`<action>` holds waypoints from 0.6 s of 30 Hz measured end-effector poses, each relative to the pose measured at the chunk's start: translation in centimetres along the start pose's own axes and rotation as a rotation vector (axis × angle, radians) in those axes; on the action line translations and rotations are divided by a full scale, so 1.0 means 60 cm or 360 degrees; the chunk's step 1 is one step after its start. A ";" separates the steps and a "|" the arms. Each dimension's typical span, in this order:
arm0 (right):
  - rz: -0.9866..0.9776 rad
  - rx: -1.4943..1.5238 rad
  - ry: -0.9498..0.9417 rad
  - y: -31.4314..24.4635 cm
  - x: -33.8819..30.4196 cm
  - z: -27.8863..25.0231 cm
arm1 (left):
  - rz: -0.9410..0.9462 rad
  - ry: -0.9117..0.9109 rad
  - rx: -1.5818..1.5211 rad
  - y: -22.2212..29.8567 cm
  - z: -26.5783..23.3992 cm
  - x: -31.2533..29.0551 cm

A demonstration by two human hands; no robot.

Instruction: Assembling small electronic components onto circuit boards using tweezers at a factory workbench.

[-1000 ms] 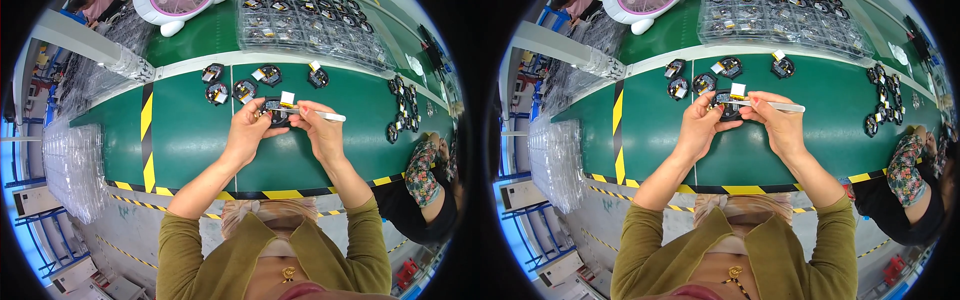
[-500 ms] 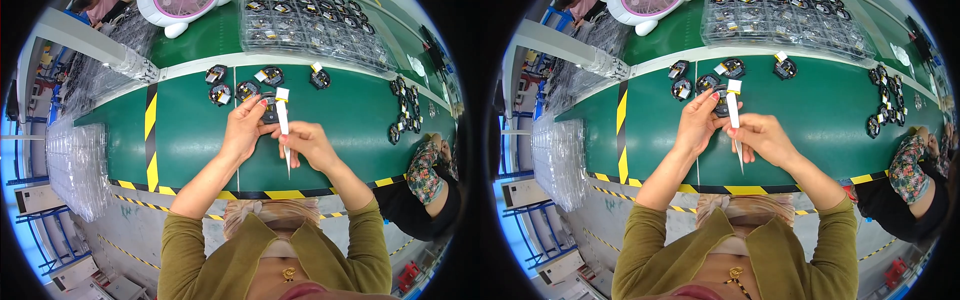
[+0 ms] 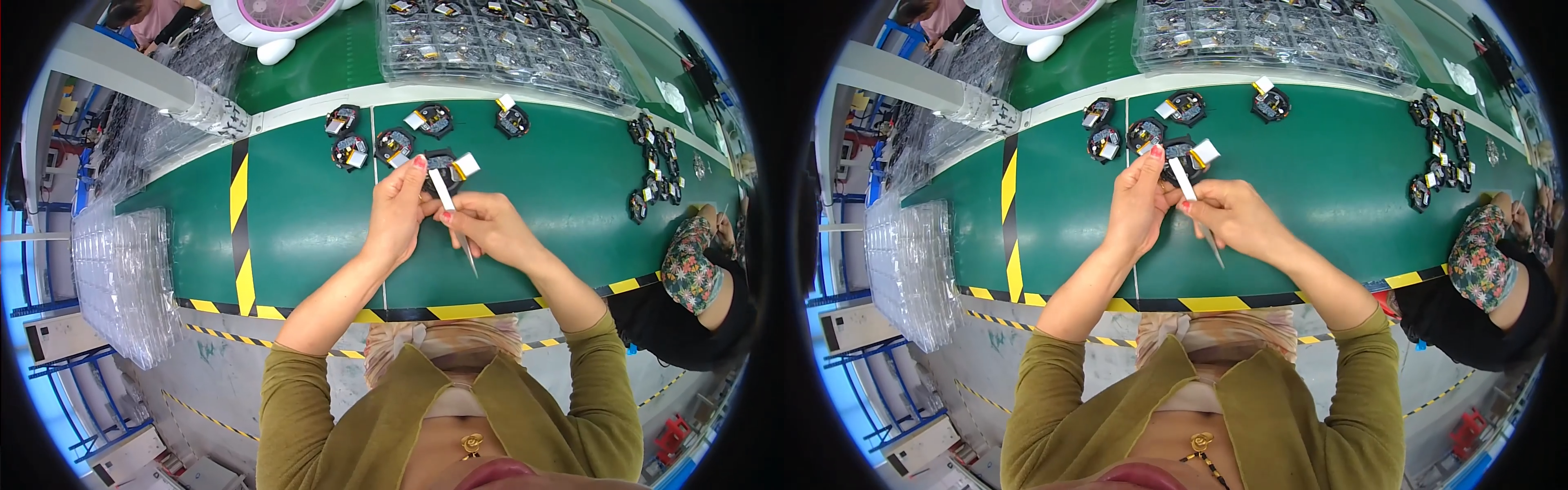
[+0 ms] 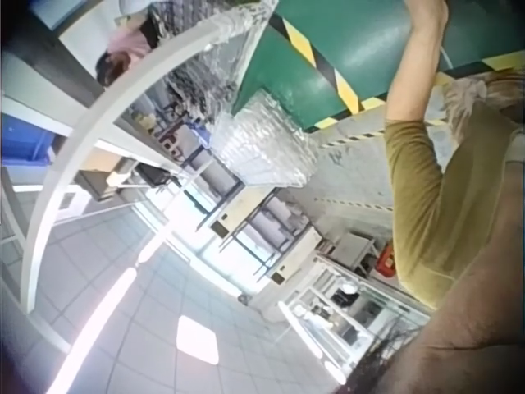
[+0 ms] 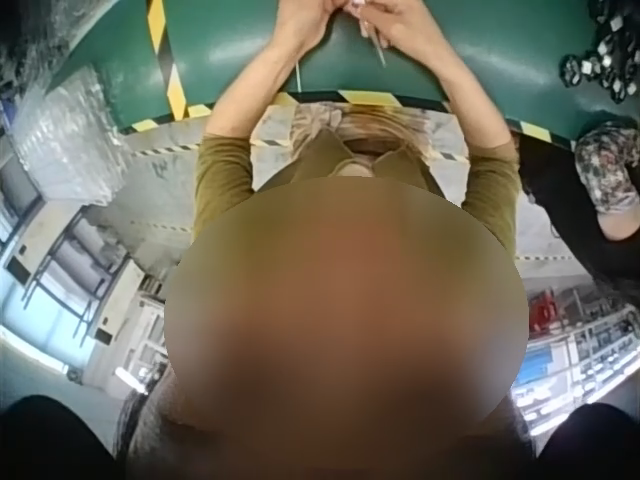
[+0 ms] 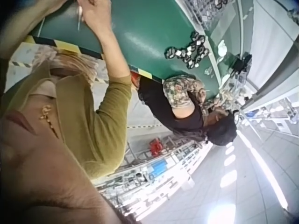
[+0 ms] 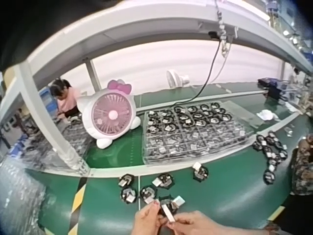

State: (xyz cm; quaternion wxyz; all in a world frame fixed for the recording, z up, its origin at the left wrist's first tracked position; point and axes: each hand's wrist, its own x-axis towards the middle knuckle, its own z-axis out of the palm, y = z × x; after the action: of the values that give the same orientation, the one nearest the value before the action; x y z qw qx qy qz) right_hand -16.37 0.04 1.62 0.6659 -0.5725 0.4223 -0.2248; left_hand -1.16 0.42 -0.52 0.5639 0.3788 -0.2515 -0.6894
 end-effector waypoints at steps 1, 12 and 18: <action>-0.0081 -0.0148 0.0045 0.004 0.004 -0.007 | 0.0044 0.0045 0.0024 0.000 -0.002 -0.001; -0.0502 -0.0992 0.0759 0.013 -0.024 -0.046 | 0.0056 0.0095 0.0358 -0.001 -0.020 0.013; -0.0498 -0.0813 0.1005 0.032 -0.023 -0.076 | -0.0258 -0.0226 0.0649 -0.010 0.001 -0.009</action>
State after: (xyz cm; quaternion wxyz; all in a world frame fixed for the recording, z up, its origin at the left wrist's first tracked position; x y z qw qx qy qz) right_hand -21.22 -1.03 0.25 0.2990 -0.6791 0.5554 -0.3754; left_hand -1.54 1.07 -0.81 0.3993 0.4544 -0.3935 -0.6923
